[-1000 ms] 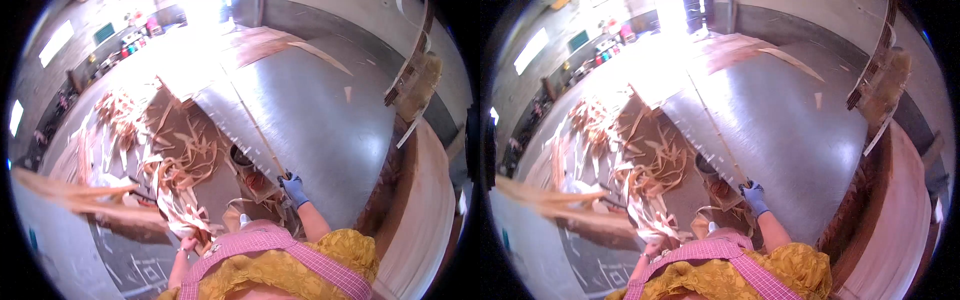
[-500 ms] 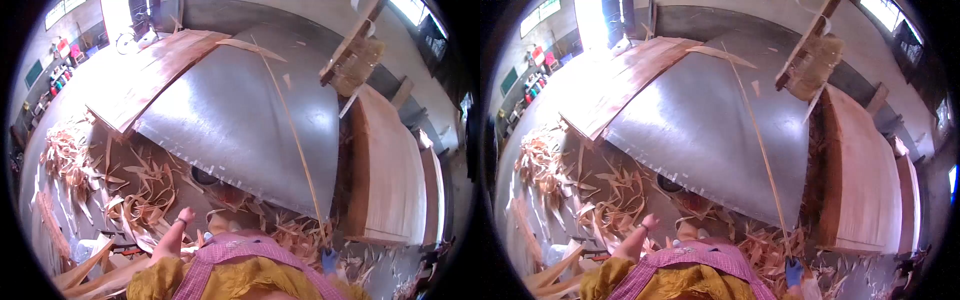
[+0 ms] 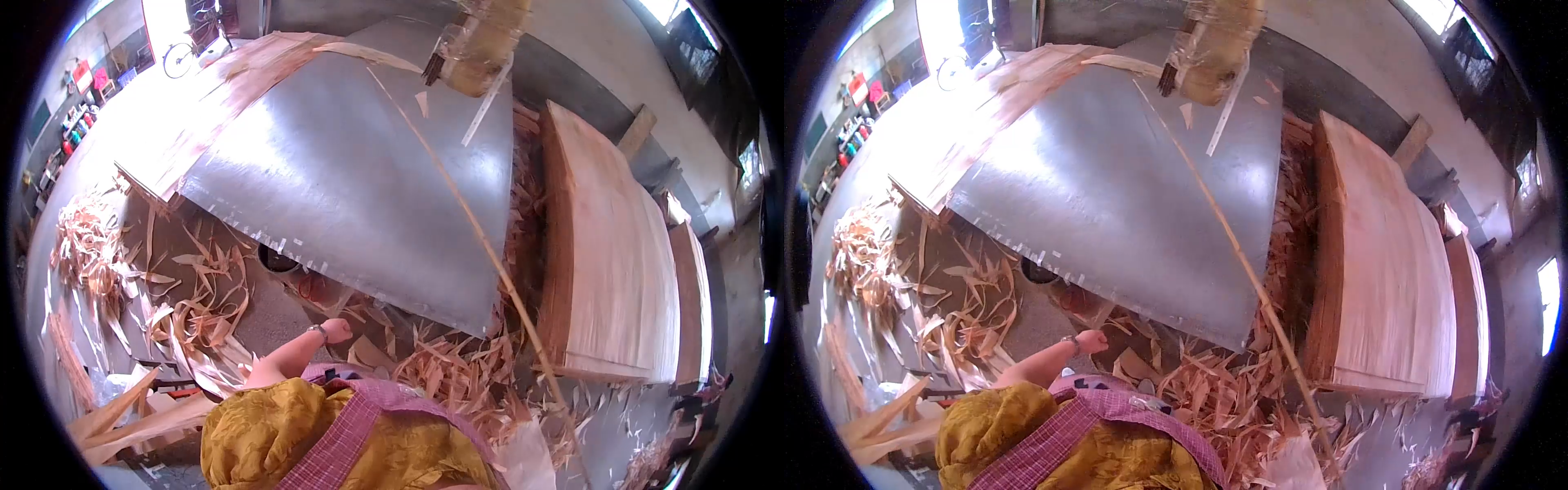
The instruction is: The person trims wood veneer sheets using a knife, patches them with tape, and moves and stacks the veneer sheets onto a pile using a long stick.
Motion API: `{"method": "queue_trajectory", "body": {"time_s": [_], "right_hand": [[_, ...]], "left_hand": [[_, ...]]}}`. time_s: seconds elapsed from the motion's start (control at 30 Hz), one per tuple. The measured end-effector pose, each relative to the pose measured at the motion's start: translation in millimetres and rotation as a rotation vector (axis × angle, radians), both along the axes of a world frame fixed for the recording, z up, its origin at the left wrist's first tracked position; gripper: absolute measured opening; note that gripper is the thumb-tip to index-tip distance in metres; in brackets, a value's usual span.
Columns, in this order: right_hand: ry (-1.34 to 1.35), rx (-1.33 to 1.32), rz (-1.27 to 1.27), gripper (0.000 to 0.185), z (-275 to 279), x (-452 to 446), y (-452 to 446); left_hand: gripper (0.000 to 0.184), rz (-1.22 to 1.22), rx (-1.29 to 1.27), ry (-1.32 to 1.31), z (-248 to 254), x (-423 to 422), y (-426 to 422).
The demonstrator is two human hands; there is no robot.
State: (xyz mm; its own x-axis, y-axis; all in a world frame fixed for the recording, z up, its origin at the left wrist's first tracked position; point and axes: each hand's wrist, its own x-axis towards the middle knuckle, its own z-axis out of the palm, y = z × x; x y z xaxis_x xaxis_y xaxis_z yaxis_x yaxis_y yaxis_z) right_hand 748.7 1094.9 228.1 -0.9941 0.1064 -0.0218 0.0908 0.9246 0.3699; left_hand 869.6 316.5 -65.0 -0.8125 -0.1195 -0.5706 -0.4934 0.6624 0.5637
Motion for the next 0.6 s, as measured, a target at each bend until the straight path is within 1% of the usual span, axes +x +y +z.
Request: {"method": "queue_trajectory", "body": {"time_s": [0.03, 0.13, 0.2, 0.23, 0.27, 0.3, 0.33, 0.37, 0.4, 0.43, 0.47, 0.53, 0.6], "right_hand": [[0.011, 0.012, -0.016, 0.022, 7, -7, 12], [0.057, -0.032, 0.042, 0.025, 22, -20, 33], [0.108, -0.159, 0.2, 0.028, 22, -28, 18], [0.124, -0.277, 0.342, 0.029, 15, -36, 3], [0.112, -0.403, 0.476, 0.03, 5, -51, -38], [0.092, -0.472, 0.548, 0.031, -2, -67, -101], [-0.054, -0.506, 0.495, 0.029, 4, -84, -194], [0.061, -0.573, 0.528, 0.027, -3, -91, -280], [0.045, -0.599, 0.598, 0.022, -34, -109, -334], [0.018, -0.742, 0.625, 0.023, -16, -94, -415], [0.028, -0.703, 0.737, 0.025, -60, -110, -455], [-0.096, -0.758, 0.677, 0.025, -72, -85, -559], [-0.137, -0.766, 0.72, 0.026, -93, -61, -636]], "left_hand": [[0.04, 0.054, 0.046, 0.014, 6, 2, 10], [0.039, -0.02, 0.028, -0.086, 26, -8, 23], [0.036, 0.099, 0.027, 0.091, 46, 1, 28], [0.034, 0.154, 0.023, 0.176, 51, 10, 26], [0.035, 0.166, 0.001, 0.183, 48, 19, 19], [0.035, 0.178, -0.02, 0.194, 42, 28, 13], [0.035, 0.191, -0.042, 0.205, 21, 43, 6], [0.036, -0.033, -0.128, 0.235, -65, 64, -17], [0.037, 0.085, -0.1, 0.196, -52, 84, -30], [0.038, 0.206, -0.069, 0.161, -26, 111, -39], [0.039, 0.33, -0.034, 0.127, -1, 136, -47], [0.041, 0.535, -0.027, 0.115, 12, 197, -71], [0.042, 0.732, -0.035, 0.063, 17, 260, -101]]}}
